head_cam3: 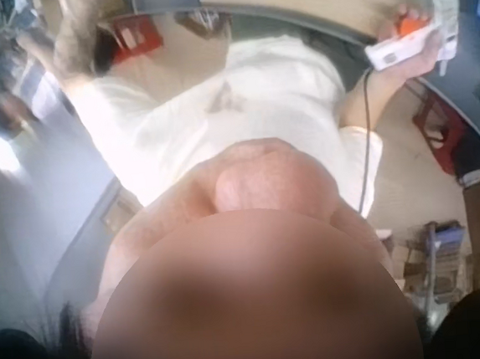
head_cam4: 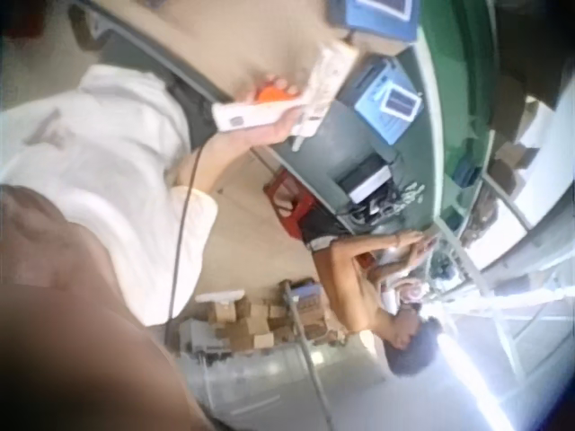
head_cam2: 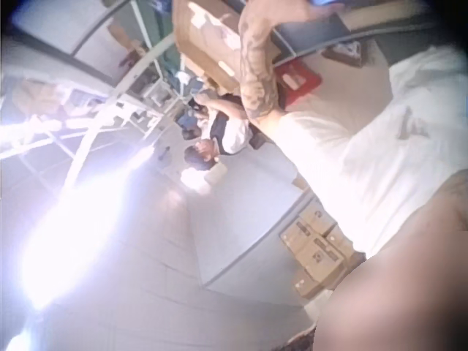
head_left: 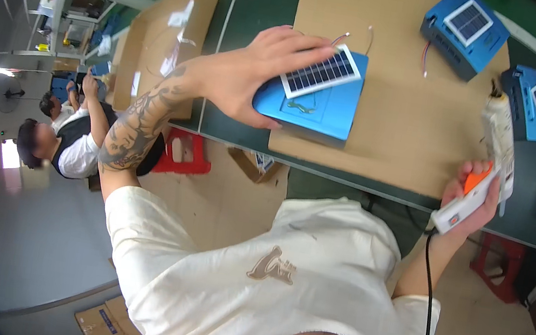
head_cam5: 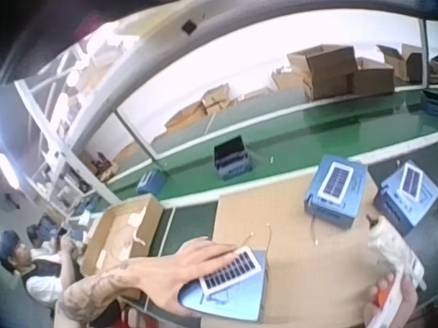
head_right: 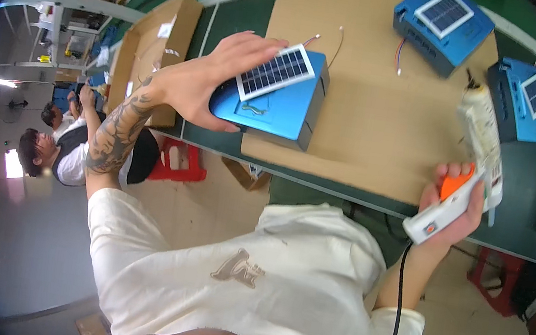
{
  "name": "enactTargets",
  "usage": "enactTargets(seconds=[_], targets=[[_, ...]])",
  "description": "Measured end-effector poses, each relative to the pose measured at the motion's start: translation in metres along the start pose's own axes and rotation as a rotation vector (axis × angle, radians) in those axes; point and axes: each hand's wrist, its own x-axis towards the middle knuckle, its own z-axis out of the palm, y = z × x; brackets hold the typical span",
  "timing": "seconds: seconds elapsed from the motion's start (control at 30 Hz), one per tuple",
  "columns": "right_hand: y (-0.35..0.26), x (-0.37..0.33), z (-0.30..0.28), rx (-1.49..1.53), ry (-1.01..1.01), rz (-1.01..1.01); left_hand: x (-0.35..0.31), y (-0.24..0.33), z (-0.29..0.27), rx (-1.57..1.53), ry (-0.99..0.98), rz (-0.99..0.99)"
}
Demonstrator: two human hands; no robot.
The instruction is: Using a glue gun to assemble electronic solar-powered lamps on a production line.
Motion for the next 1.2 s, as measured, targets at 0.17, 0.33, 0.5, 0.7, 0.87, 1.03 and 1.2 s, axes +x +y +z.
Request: enactTargets(seconds=[0.17, 0.33, 0.5, 0.7, 0.87, 1.03, 1.2], targets=[[0.003, 0.007, 0.002, -0.012, -0.070, 0.025, -0.019, 0.004, 0.033, 0.140, -0.092, -0.102], [0.003, 0.002, 0.004, -0.048, -0.066, 0.021, -0.039, -0.014, 0.034, 0.311, 0.034, -0.173], [0.002, -0.001, 0.004, -0.044, -0.108, 0.035, -0.051, 0.008, 0.031, 0.173, 0.234, -0.218], [0.001, 0.003, 0.003, -0.019, -0.128, 0.043, -0.015, 0.027, 0.057, 0.256, 0.426, -0.155], [0.000, 0.003, 0.001, 0.005, -0.134, 0.038, 0.009, 0.034, 0.065, 0.360, 0.340, -0.171], [0.001, 0.002, 0.001, -0.005, -0.130, 0.041, 0.006, 0.040, 0.075, 0.342, 0.308, -0.117], [0.001, 0.001, 0.001, -0.002, -0.124, 0.023, -0.010, 0.059, 0.082, 0.416, 0.251, -0.222]])
